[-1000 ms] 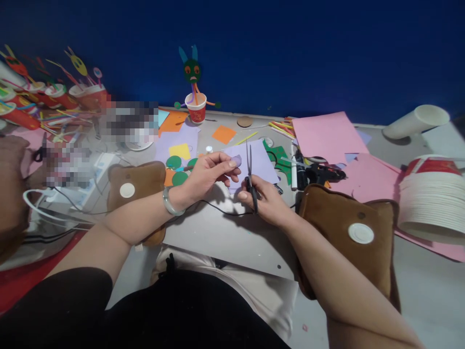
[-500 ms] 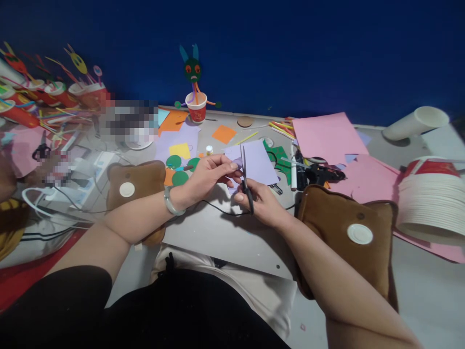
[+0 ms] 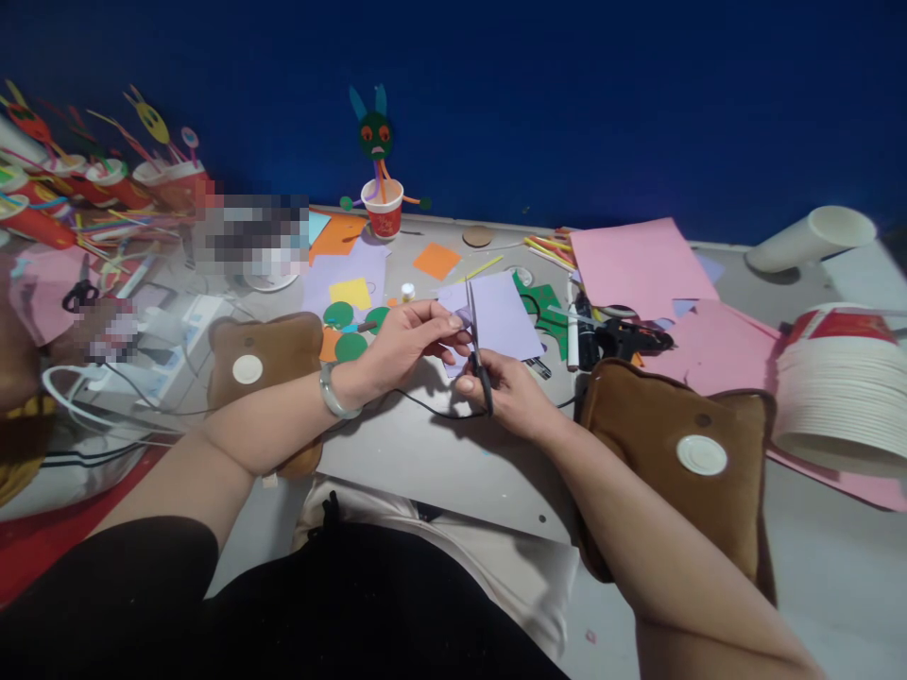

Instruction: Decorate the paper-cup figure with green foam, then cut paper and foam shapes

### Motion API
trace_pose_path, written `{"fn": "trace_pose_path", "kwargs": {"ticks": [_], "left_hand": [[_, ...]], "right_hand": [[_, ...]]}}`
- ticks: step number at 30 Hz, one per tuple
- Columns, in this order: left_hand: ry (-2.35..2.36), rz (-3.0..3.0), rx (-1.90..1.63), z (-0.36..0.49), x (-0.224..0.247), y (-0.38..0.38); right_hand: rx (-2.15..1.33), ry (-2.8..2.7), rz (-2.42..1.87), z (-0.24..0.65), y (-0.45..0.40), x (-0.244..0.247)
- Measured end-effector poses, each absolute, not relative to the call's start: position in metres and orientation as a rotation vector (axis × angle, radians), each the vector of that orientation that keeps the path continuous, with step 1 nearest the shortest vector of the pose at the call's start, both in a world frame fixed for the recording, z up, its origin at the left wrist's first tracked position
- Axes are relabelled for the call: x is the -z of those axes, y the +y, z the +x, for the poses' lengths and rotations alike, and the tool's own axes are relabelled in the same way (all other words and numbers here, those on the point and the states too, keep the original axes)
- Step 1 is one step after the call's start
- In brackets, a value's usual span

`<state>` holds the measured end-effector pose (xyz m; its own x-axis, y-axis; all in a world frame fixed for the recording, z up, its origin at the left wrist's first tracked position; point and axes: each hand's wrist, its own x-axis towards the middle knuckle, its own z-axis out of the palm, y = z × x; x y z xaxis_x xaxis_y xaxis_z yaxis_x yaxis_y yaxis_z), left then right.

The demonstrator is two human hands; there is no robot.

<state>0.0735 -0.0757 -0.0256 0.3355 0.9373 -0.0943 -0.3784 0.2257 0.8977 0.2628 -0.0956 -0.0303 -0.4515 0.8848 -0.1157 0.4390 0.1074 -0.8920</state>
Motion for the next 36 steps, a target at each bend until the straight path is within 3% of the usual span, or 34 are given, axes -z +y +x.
{"fn": "trace_pose_path", "kwargs": {"ticks": [36], "left_hand": [[0.76, 0.925, -1.038, 0.0732, 0.0231, -0.0768]], "right_hand": [[-1.357, -1.886, -1.261, 0.2652, -0.0943, 0.0391]]}}
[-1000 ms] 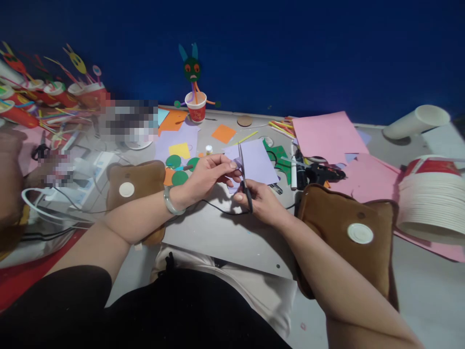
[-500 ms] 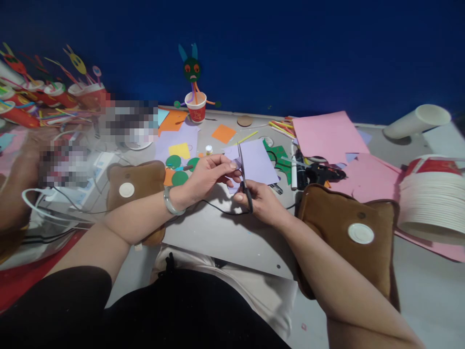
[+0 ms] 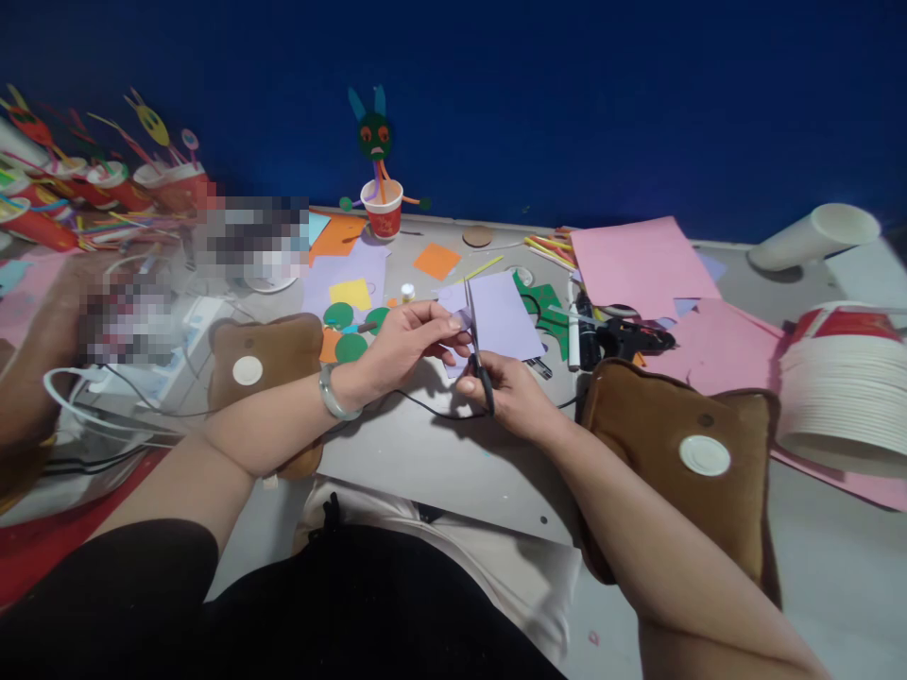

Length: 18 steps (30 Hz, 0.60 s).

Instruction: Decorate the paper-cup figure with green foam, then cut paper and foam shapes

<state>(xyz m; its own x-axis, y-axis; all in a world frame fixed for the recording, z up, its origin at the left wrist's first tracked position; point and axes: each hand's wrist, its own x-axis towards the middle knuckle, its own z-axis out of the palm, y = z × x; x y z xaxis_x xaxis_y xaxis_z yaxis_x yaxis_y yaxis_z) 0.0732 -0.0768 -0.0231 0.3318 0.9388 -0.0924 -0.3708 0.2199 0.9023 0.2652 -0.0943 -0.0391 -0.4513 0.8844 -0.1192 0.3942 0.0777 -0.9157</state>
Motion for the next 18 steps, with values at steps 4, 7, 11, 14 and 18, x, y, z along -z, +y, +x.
{"fn": "trace_pose_path", "kwargs": {"ticks": [4, 7, 11, 14, 18], "left_hand": [[0.771, 0.928, -1.03, 0.073, 0.0227, -0.0774], [0.775, 0.935, -1.025, 0.0731, 0.0216, -0.0777], [0.76, 0.94, -1.032, 0.073, 0.0215, -0.0776], [0.772, 0.94, -1.03, 0.0731, 0.0215, -0.0776], [0.776, 0.931, -1.029, 0.0733, 0.0218, -0.0775]], "right_hand": [[-1.363, -1.887, -1.256, 0.2659, -0.0944, 0.0399], [-1.366, -1.9, -1.25, 0.2667, -0.094, 0.041], [-1.327, -1.924, -1.239, 0.267, -0.0936, 0.0409], [-1.314, -1.937, -1.256, 0.2661, -0.0938, 0.0384], [-1.334, -1.911, -1.272, 0.2649, -0.094, 0.0373]]}}
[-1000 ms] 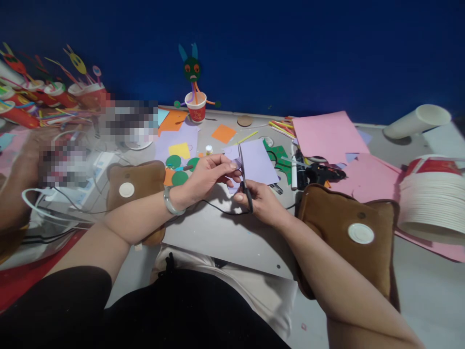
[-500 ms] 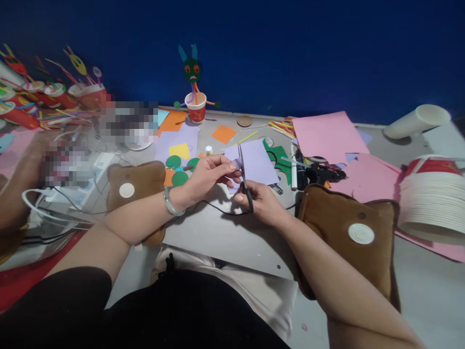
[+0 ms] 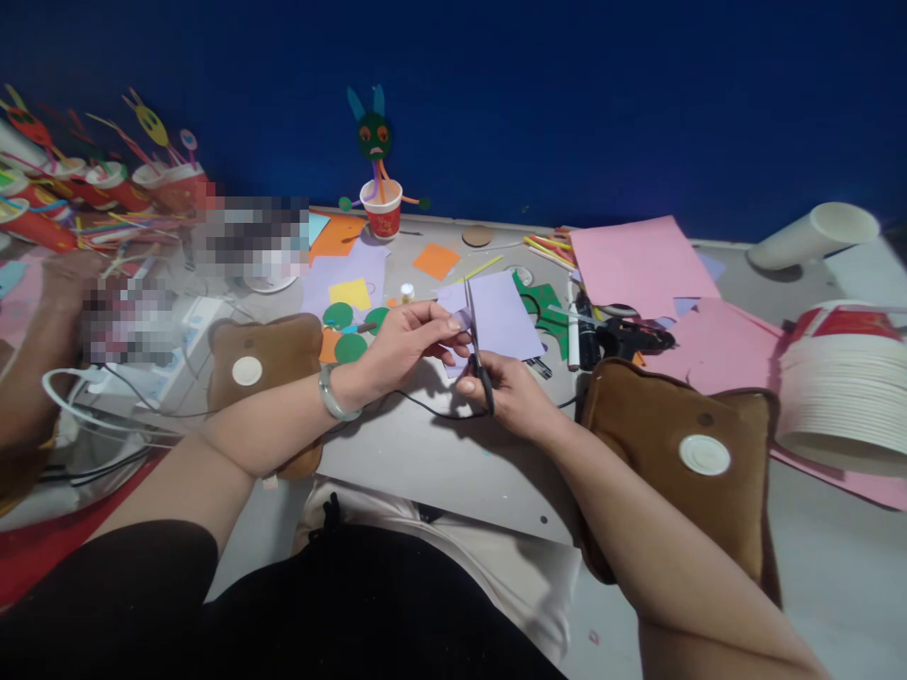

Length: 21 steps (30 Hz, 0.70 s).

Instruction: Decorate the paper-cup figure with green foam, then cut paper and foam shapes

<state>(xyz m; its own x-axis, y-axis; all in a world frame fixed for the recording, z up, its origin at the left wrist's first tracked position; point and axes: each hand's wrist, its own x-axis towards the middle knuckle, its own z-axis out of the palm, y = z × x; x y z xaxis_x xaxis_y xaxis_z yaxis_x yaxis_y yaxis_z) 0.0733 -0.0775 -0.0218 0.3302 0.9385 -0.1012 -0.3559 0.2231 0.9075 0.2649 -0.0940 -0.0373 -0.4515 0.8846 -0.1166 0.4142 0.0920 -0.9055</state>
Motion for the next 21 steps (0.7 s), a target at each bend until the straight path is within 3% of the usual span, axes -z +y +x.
{"fn": "trace_pose_path", "kwargs": {"ticks": [21], "left_hand": [[0.775, 0.963, -1.042, 0.0729, 0.0226, -0.0771]], "right_hand": [[-1.329, -1.922, -1.309, 0.2628, -0.0942, 0.0299]]}}
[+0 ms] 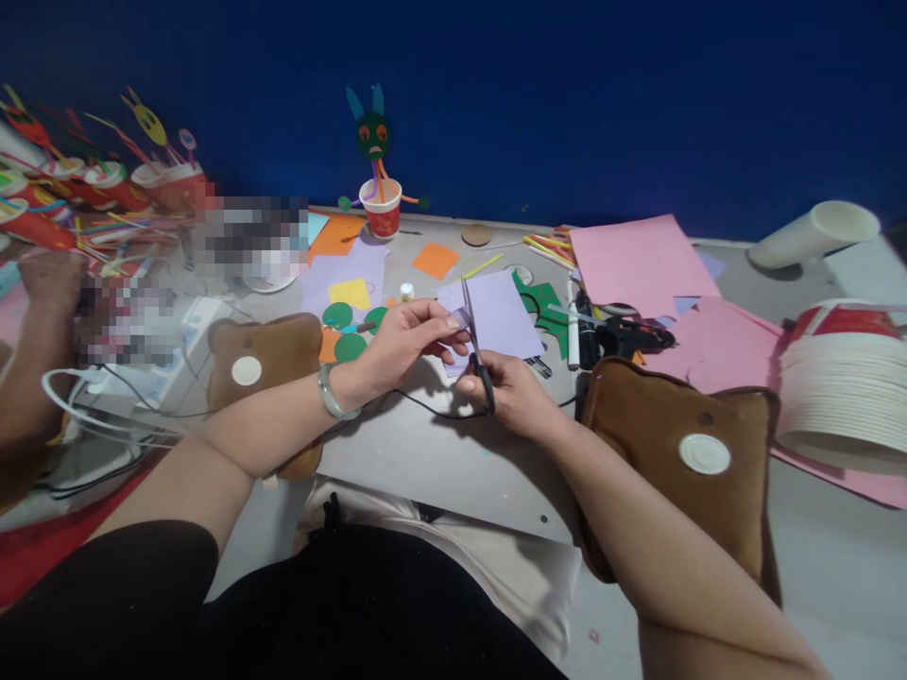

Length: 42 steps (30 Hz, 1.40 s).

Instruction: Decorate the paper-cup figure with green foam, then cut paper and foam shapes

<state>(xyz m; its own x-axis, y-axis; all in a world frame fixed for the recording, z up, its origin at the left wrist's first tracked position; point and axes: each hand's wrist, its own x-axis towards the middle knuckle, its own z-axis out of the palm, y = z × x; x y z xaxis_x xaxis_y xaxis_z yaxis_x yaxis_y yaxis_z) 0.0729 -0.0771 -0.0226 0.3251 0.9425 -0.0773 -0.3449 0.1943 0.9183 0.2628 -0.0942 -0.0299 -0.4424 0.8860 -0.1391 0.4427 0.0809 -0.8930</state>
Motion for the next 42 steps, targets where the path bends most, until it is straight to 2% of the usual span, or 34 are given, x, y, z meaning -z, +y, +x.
{"fn": "trace_pose_path", "kwargs": {"ticks": [14, 42], "left_hand": [[0.756, 0.965, -1.051, 0.071, 0.021, -0.076], [0.72, 1.008, -1.117, 0.069, 0.021, -0.074]], "right_hand": [[-1.286, -1.94, -1.303, 0.273, -0.092, 0.044], [-1.337, -1.912, -1.309, 0.269, -0.092, 0.034]]}}
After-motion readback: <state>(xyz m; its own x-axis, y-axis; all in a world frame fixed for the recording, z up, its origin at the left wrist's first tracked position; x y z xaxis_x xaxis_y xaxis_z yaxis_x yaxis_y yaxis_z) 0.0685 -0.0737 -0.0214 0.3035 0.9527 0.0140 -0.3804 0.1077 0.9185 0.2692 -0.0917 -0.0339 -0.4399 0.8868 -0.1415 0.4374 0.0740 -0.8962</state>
